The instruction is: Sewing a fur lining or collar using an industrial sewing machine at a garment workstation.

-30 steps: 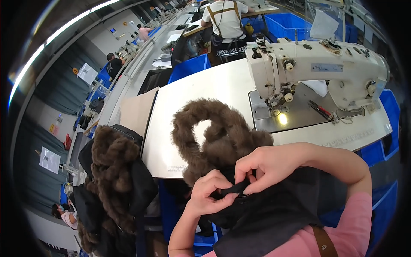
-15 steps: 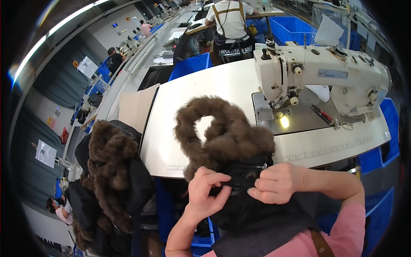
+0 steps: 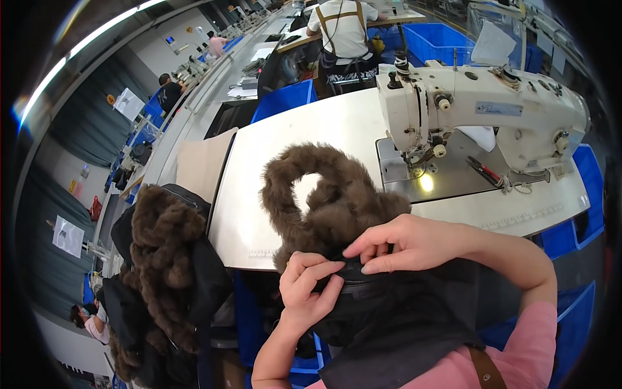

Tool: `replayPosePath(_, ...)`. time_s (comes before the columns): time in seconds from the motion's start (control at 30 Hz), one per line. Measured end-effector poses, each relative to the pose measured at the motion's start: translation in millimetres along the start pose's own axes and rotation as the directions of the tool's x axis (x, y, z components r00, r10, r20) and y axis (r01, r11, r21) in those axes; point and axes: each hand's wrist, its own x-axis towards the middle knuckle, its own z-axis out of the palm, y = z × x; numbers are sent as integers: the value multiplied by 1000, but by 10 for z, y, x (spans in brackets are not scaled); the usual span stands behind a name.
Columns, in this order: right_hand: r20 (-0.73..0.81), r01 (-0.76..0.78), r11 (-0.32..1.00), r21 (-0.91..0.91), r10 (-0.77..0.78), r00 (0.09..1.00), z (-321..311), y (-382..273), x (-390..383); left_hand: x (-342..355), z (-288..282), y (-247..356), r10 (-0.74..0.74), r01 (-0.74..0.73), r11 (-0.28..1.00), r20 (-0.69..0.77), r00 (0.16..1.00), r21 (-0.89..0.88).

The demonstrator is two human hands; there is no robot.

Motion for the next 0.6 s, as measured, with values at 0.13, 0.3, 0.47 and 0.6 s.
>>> replayPosePath(0.13,171,-14,990,-137,38,985,-84,-104,191,5,15,-7,-26,27,998,20,999,-65)
replayPosePath(0.3,12,-48,988,-145,50,999,62,-230,190,48,-43,-19,-199,206,971,71,977,-121)
replayPosePath(0.47,-69,-195,914,-357,182,981,114,-294,196,59,-21,30,-205,216,969,102,973,-116)
replayPosePath(0.6,-6,-132,812,-569,156,988,125,-337,255,6,-14,48,-186,194,977,84,979,-90)
